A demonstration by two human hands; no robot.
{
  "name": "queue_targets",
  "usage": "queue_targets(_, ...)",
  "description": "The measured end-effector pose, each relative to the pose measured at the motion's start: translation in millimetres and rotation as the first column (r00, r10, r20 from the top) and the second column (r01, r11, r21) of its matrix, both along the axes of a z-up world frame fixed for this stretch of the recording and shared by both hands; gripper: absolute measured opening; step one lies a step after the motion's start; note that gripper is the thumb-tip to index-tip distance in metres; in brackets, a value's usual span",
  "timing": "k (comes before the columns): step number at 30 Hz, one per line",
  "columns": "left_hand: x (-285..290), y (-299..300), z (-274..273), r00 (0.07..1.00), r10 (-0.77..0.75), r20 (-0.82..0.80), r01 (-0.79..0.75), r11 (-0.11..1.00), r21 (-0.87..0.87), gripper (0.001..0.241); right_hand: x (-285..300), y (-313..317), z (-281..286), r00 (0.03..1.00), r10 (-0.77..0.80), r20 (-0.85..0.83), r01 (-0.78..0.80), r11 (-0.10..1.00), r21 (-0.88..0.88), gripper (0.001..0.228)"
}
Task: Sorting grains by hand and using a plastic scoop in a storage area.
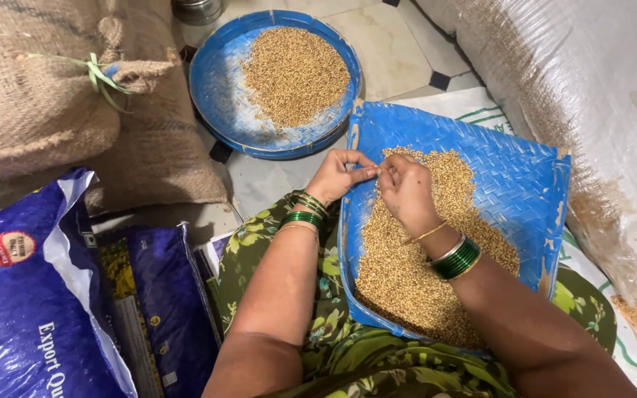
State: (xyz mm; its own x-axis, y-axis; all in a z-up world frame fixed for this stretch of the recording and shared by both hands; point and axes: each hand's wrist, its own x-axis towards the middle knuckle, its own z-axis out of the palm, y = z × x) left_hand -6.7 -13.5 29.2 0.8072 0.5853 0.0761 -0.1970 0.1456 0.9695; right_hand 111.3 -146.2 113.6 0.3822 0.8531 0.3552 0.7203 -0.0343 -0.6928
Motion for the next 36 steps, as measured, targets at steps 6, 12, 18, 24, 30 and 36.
queue_targets(6, -0.3, -3.8, 9.8, 0.999, 0.017, -0.028, -0.016, 0.999, 0.03, 0.013, 9.4, 1.0, -9.5, 0.993, 0.073, 0.095, -0.074, 0.997, 0.003, 0.004)
queue_targets(12, 3.3, 4.0, -21.7, 0.999, 0.026, -0.045, -0.022, 0.995, 0.093, 0.01, -1.0, -3.0, -11.2, 0.998, 0.059, -0.021, -0.06, 0.998, -0.025, 0.006)
queue_targets(18, 0.7, -2.2, 2.6, 0.999, 0.034, -0.042, -0.031, 0.998, 0.05, 0.01, 28.2, -0.9, 4.4, 0.712, 0.06, -0.7, -0.191, 0.975, -0.111, 0.006)
queue_targets(24, -4.7, 2.2, 8.1, 0.998, 0.054, -0.014, -0.052, 0.99, 0.131, 0.012, 55.9, -1.4, 21.4, 0.708, 0.105, -0.698, -0.54, 0.718, -0.439, 0.012)
queue_targets(30, -5.0, -9.2, 8.8, 0.995, 0.048, 0.088, -0.061, 0.985, 0.162, 0.064, 64.2, -35.8, 65.7, 0.933, -0.114, 0.342, 0.02, 0.963, 0.268, 0.051)
queue_targets(36, 4.8, -0.9, 3.7, 0.966, 0.08, 0.246, -0.098, 0.993, 0.061, 0.118, 6.7, -77.5, 34.9, 0.807, 0.52, -0.279, -0.59, 0.692, -0.415, 0.027)
